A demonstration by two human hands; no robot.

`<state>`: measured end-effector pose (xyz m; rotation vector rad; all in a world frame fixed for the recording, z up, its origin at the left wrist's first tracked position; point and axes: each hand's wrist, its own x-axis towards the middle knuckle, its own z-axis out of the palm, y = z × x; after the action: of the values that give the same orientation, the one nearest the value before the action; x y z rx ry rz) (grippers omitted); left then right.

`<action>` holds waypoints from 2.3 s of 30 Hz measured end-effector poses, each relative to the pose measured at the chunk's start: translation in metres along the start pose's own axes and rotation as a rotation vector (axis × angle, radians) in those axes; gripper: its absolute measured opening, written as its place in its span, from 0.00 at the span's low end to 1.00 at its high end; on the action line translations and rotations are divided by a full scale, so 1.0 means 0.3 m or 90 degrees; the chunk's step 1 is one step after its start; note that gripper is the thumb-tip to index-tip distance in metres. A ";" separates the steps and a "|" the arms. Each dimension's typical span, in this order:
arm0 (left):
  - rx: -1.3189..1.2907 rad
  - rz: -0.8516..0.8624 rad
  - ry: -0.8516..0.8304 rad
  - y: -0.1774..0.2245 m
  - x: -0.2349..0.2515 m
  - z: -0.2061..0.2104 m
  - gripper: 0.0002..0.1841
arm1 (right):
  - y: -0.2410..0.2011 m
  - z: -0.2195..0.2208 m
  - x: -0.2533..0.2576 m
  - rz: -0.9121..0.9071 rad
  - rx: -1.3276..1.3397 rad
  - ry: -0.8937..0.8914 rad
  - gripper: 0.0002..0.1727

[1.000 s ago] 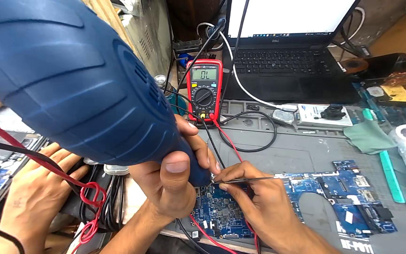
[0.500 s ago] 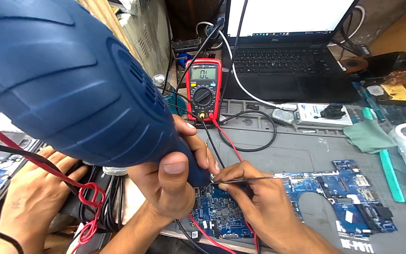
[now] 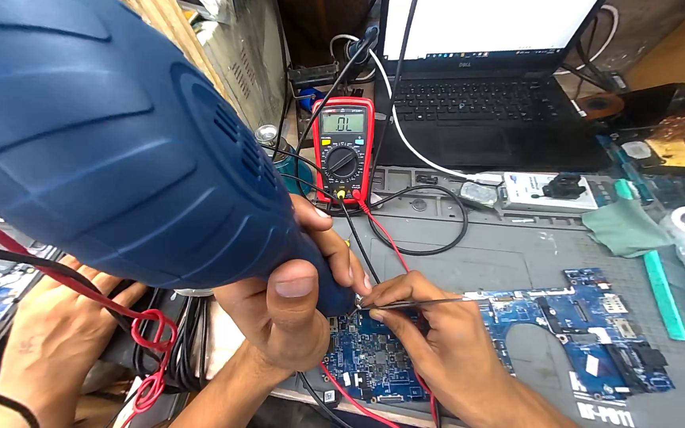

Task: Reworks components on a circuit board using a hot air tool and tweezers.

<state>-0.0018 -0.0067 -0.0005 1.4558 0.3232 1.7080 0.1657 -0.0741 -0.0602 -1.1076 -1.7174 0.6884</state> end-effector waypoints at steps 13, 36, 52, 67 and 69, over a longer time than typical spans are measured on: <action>-0.004 0.003 -0.003 -0.001 0.000 -0.001 0.19 | 0.000 0.000 0.000 0.001 0.004 0.003 0.03; 0.006 0.006 -0.005 0.001 0.001 -0.002 0.18 | 0.000 0.000 0.000 0.000 -0.002 0.001 0.03; 0.005 0.005 -0.003 0.002 -0.001 0.000 0.19 | -0.001 0.000 0.000 -0.002 -0.004 0.001 0.03; 0.000 0.004 0.005 0.000 -0.002 0.000 0.19 | 0.000 -0.001 0.000 0.000 -0.005 -0.003 0.03; 0.001 0.003 0.005 0.000 -0.003 0.000 0.19 | 0.000 -0.001 0.000 0.000 -0.006 -0.002 0.03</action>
<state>-0.0020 -0.0072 -0.0011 1.4522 0.3252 1.7174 0.1660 -0.0742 -0.0601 -1.1133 -1.7245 0.6829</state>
